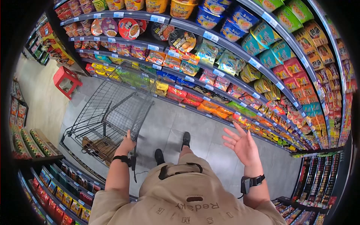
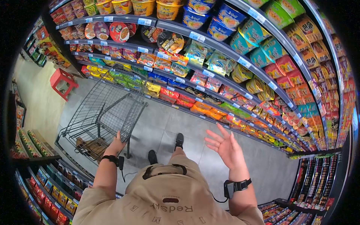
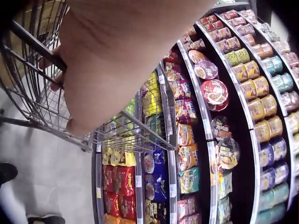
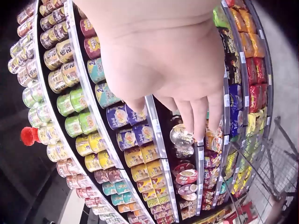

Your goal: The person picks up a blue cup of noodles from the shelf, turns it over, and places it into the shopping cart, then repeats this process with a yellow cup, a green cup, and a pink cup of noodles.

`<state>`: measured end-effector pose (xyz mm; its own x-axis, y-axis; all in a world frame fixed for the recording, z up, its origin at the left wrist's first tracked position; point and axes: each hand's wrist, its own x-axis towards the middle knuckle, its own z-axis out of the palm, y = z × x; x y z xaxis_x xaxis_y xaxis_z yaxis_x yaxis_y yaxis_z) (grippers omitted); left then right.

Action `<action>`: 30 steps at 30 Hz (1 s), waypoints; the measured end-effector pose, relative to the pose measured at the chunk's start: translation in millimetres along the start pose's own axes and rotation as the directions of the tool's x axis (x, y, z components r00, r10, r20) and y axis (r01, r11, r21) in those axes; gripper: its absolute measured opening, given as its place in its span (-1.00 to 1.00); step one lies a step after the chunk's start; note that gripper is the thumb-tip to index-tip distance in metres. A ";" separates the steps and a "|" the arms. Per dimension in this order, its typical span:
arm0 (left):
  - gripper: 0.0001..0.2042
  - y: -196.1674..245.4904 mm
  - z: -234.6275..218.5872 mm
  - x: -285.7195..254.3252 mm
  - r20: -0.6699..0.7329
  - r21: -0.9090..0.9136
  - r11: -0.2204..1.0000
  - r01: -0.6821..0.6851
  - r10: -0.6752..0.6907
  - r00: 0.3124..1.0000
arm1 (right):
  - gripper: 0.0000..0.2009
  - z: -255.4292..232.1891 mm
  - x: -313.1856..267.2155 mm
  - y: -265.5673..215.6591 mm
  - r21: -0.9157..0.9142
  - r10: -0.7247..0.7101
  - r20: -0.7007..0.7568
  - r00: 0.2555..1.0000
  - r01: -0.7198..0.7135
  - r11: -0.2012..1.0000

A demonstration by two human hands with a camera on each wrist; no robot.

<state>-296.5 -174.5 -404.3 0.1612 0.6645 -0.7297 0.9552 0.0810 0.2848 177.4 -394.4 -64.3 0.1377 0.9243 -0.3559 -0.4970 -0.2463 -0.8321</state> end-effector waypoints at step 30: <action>0.04 238.2 160.4 -32.0 0.052 0.181 0.915 0.360 -0.374 0.926 | -0.17 -317.1 -200.6 -68.3 0.127 -0.125 -0.266 0.956 0.163 0.978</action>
<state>-34.3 -295.7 -412.8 -0.1953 0.5466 -0.8143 0.9772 0.1790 -0.1143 455.4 -655.4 -70.9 0.4220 0.8366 -0.3494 -0.5725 -0.0529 -0.8182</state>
